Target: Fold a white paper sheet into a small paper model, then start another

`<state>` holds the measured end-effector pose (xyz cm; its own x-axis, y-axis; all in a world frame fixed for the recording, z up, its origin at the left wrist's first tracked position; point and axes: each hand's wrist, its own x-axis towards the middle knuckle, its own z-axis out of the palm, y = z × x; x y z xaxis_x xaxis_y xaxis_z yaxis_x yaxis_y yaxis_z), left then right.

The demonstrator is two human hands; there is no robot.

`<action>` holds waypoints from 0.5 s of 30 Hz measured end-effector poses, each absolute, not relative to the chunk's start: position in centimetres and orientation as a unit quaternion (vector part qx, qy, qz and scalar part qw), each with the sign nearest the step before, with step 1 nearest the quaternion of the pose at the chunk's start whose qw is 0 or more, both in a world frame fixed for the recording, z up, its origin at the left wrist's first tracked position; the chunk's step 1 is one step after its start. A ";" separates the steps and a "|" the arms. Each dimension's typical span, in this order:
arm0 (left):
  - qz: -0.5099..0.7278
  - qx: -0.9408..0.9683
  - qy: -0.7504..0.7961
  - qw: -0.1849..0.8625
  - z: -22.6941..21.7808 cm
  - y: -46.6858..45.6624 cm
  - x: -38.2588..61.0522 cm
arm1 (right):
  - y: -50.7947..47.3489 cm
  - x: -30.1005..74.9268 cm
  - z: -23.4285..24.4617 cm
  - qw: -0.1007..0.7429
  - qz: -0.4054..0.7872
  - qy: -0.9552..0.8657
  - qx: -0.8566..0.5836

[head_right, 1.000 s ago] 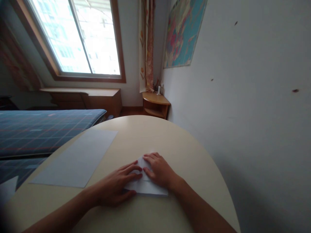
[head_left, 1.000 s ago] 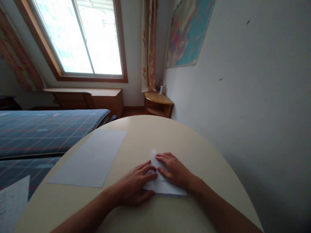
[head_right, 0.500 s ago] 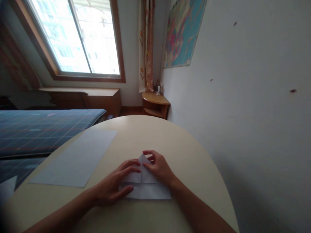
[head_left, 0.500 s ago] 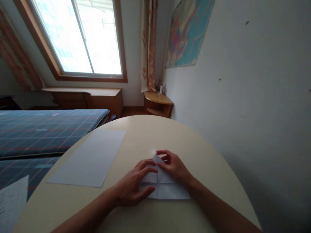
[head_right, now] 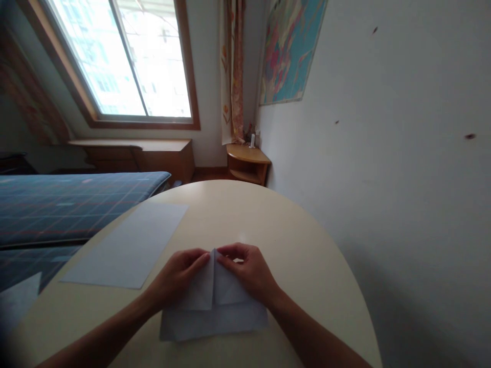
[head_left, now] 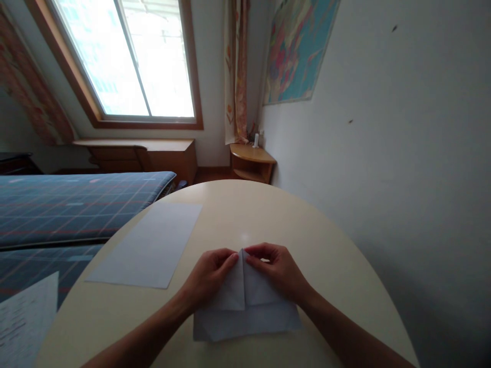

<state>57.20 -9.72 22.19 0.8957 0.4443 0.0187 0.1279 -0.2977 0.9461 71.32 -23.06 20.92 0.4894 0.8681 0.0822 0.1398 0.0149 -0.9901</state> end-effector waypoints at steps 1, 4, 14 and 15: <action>0.145 0.787 0.180 0.572 22.2 -9.7 57.2 | -23.1 71.3 21.0 0.586 0.308 -0.402 -0.633; 0.157 0.766 0.172 0.600 22.2 -9.6 57.1 | -23.2 71.2 21.0 0.579 0.305 -0.417 -0.631; 0.107 0.744 0.169 0.637 22.3 -8.9 57.0 | -23.2 71.2 21.2 0.578 0.309 -0.431 -0.620; 0.108 0.749 0.169 0.631 22.3 -8.8 57.0 | -23.2 71.2 21.2 0.579 0.309 -0.436 -0.616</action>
